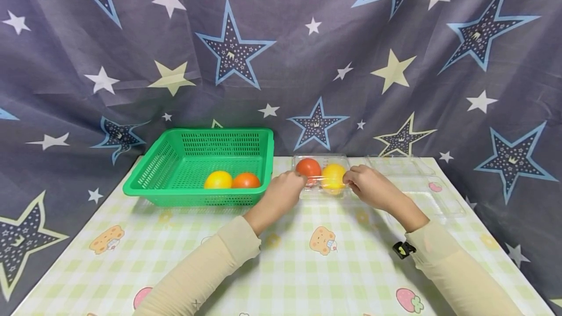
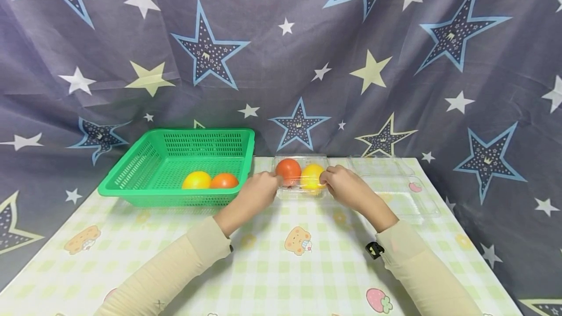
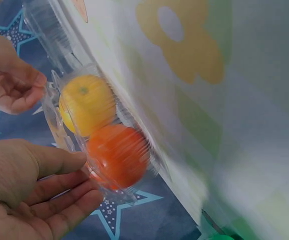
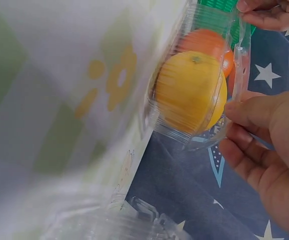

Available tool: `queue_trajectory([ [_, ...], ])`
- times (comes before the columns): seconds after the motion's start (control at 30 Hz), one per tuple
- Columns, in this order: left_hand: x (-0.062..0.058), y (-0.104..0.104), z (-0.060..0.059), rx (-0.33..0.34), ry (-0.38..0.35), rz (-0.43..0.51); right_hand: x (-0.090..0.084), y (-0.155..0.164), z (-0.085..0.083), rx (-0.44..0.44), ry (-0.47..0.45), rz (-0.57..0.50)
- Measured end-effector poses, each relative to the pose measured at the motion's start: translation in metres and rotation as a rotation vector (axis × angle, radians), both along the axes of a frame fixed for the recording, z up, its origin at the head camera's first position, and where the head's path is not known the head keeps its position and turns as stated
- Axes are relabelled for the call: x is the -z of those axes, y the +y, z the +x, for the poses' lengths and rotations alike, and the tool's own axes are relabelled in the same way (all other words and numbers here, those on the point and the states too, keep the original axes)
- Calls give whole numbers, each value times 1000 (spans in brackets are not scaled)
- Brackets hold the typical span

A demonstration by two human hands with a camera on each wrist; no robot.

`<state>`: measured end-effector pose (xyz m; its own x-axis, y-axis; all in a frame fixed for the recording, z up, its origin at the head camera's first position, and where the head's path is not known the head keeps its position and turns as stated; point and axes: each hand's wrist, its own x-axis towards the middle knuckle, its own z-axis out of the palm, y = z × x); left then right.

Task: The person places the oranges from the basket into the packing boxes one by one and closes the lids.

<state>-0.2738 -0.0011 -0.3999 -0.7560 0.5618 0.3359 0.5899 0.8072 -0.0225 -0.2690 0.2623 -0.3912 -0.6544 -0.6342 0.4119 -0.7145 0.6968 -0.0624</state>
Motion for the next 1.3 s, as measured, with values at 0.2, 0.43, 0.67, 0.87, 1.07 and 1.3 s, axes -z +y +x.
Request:
queue_trajectory([
  [0.2,-1,0,0,5,-38,-30,2,-2,2,18,-7,18],
  [0.43,3,3,-4,4,-33,-84,3,-2,4,24,-22,36],
  [0.67,6,5,-5,21,83,-134,5,-5,3,16,-4,51],
  [0.87,5,4,-5,44,98,-141,6,-8,3,32,38,66],
  [1.07,5,5,-9,77,95,-165,6,-9,4,79,4,82],
  [1.3,8,3,-12,84,128,-177,8,-12,2,80,22,120],
])
